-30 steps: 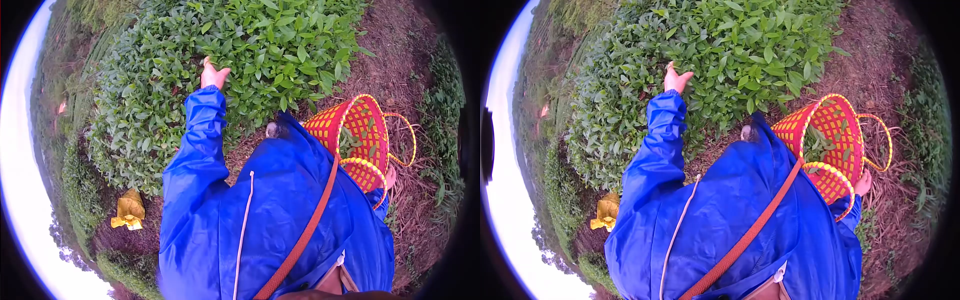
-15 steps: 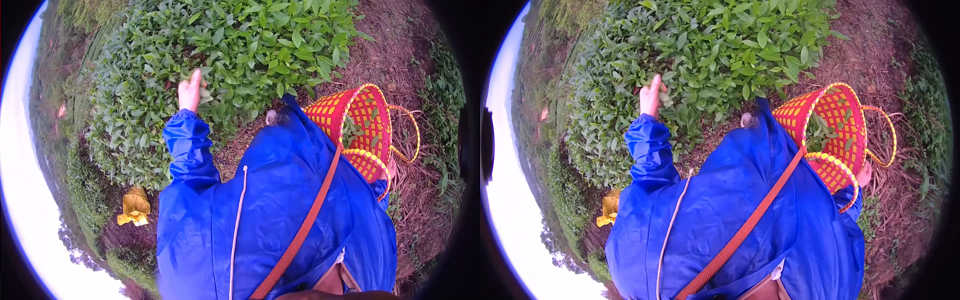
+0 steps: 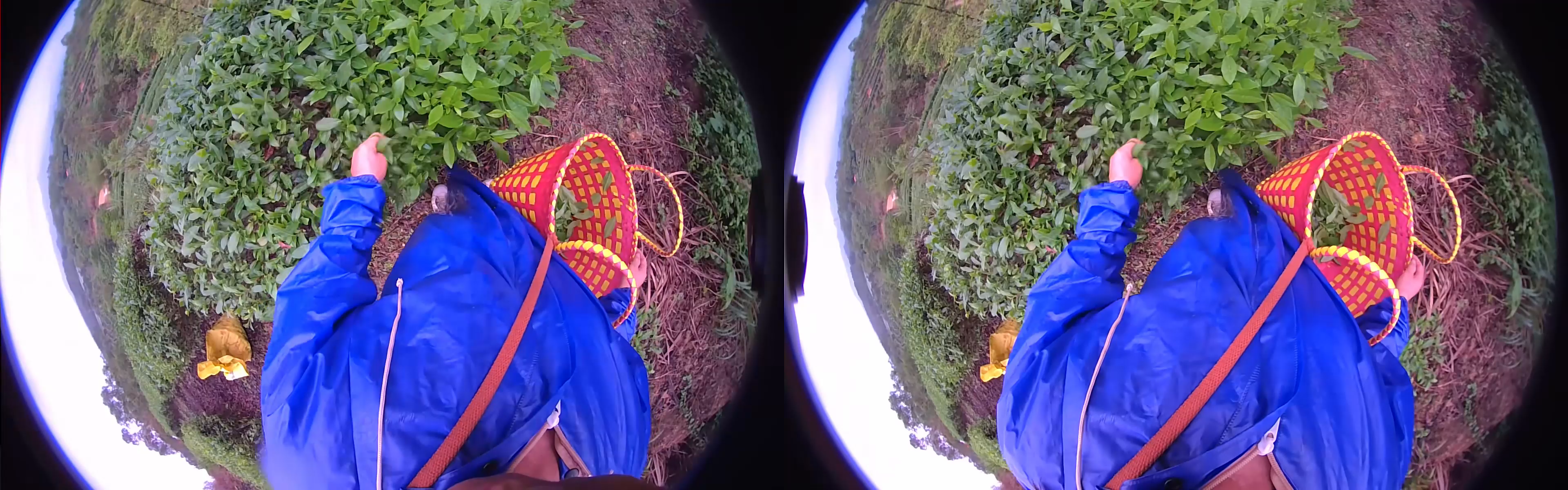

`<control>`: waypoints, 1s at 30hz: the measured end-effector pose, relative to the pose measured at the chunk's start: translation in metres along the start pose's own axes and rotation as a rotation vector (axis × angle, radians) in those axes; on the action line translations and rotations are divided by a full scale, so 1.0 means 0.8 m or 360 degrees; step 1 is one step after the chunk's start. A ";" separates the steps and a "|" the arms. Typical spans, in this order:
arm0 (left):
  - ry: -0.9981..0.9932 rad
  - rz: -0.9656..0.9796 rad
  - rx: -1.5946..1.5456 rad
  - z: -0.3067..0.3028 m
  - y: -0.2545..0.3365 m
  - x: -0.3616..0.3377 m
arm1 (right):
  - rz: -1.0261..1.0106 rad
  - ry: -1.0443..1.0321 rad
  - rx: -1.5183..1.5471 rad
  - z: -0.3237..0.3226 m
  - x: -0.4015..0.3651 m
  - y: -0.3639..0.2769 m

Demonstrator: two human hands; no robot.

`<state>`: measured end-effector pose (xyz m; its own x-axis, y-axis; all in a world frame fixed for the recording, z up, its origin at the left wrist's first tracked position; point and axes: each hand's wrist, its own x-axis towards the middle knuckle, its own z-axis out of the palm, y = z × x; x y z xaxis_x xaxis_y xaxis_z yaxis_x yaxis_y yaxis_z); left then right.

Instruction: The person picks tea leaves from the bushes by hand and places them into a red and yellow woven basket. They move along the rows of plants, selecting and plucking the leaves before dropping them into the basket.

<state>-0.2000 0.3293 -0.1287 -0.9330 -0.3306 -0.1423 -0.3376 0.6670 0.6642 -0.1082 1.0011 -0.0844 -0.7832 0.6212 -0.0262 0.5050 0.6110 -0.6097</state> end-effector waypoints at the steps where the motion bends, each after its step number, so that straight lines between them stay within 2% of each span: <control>1: 0.0057 0.0071 -0.0175 0.006 -0.016 -0.001 | 0.0035 -0.0003 0.0028 0.000 0.005 0.023; 2: 0.0059 -0.0201 -0.0452 0.004 -0.013 -0.006 | -0.0036 -0.0003 -0.0034 -0.001 0.015 0.052; 3: 0.0067 -0.0478 -0.0724 -0.008 0.003 -0.015 | 0.0077 0.0015 -0.0107 -0.004 -0.004 0.003; 4: 0.0107 -0.0755 -0.1124 -0.020 0.022 -0.027 | 0.0096 0.0021 -0.0102 -0.004 -0.007 -0.007; 5: 0.0105 -0.0818 -0.1105 -0.030 0.027 -0.037 | 0.0112 0.0028 -0.0099 -0.003 -0.008 -0.011; 7: 0.0215 -0.1060 -0.1522 -0.043 0.038 -0.054 | 0.0085 0.0013 -0.0099 0.002 -0.001 -0.013; 8: 0.0076 -0.1144 -0.1711 -0.052 0.053 -0.067 | 0.0053 -0.0003 -0.0108 0.003 0.002 -0.013; 9: -0.0062 -0.1227 -0.1898 -0.073 0.100 -0.076 | 0.0057 -0.0013 -0.0114 0.005 0.006 -0.010; 11: 0.0029 -0.1114 -0.1771 -0.091 0.161 -0.083 | -0.0001 -0.0092 -0.0041 0.011 0.020 -0.004; 13: 0.0135 -0.0965 -0.1711 -0.094 0.159 -0.070 | 0.0011 -0.0114 -0.0007 0.022 0.032 -0.008; 14: 0.0255 -0.0913 -0.1643 -0.092 0.152 -0.057 | 0.0018 -0.0148 0.0077 0.029 0.044 0.001; 15: 0.0308 -0.0896 -0.1324 -0.088 0.126 -0.042 | 0.0030 -0.0176 0.0156 0.031 0.049 0.007; 17: 0.0327 -0.0671 -0.0922 -0.073 0.076 -0.005 | -0.0018 -0.0154 0.0114 0.032 0.055 0.001; 19: 0.0136 -0.0692 -0.0622 -0.075 0.071 0.026 | -0.0065 -0.0133 0.0055 0.030 0.052 -0.002; 22: 0.0098 -0.0328 -0.0709 -0.058 0.053 0.070 | -0.0004 -0.0164 0.0132 0.018 0.042 -0.008; 23: -0.0028 -0.0249 -0.0655 -0.051 0.034 0.086 | 0.0005 -0.0132 0.0056 0.015 0.037 -0.009; 25: 0.0172 0.0185 -0.0004 -0.026 -0.016 0.111 | 0.0039 -0.0070 -0.0095 0.009 0.022 -0.002; 26: 0.0156 0.0192 -0.0003 -0.027 -0.013 0.111 | 0.0051 -0.0073 -0.0065 0.008 0.023 0.023; 28: 0.0069 -0.0573 -0.0382 -0.040 0.020 0.101 | 0.0115 -0.0070 0.0008 0.005 0.021 0.048; 29: 0.0127 -0.0990 -0.0946 -0.046 0.044 0.091 | 0.0158 -0.0068 0.0084 0.005 0.019 0.057; 30: 0.0161 -0.1048 -0.1180 -0.051 0.051 0.081 | 0.0189 -0.0024 -0.0030 0.004 0.007 0.027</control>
<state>-0.2692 0.3081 -0.0806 -0.5610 -0.5629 -0.6069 -0.5888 -0.2440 0.7706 -0.1026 1.0162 -0.1006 -0.7229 0.6823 -0.1091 0.6010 0.5428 -0.5866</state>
